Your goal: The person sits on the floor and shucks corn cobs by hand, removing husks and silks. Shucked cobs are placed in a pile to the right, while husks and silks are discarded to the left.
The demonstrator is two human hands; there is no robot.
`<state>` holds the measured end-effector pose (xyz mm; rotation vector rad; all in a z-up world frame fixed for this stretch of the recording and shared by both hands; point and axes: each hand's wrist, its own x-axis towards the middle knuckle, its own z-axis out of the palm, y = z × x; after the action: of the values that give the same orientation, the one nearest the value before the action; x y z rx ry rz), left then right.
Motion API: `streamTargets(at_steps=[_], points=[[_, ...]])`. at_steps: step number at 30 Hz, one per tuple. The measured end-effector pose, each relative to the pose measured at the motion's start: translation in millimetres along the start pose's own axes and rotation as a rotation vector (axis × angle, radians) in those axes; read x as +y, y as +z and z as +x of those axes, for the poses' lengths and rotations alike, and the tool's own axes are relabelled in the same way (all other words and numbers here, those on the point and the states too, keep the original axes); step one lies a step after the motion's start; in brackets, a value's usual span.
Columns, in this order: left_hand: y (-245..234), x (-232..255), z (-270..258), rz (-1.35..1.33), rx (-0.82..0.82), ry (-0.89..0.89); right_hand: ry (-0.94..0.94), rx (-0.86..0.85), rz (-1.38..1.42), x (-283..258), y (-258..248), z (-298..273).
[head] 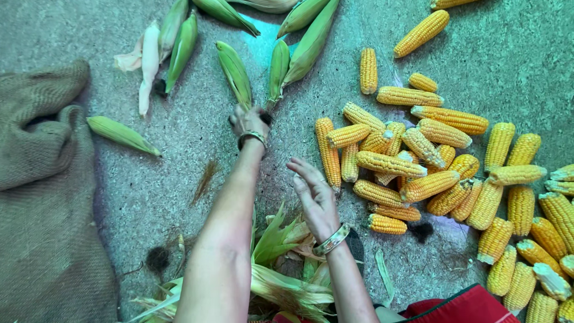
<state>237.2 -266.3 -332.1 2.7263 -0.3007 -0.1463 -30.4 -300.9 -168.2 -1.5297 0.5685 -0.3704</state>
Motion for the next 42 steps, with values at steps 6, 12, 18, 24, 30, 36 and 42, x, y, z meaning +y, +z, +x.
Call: streamTargets(at_steps=[6,12,18,24,30,36,42], points=[[20,-33,8,0.033,-0.169,0.031,0.005,-0.024,-0.073,1,-2,3],[-22,-33,-104,-0.319,-0.151,0.331,-0.109,-0.001,-0.18,-2,4,0],[-172,-17,-210,-0.527,-0.243,0.209,-0.317,0.006,-0.499,-8,27,-15],[-248,-38,-226,-1.308,-0.293,0.226,-0.021,-0.259,-0.41,-20,52,-43],[-299,-76,-251,-0.924,-0.096,0.106,-0.073,-0.48,0.504,-68,71,-58],[-304,-68,-315,-1.377,-0.651,0.061,0.03,-0.517,0.585,-139,70,-77],[-330,-32,-325,-0.423,0.01,0.14,-0.027,-0.44,0.101,-153,46,-66]])
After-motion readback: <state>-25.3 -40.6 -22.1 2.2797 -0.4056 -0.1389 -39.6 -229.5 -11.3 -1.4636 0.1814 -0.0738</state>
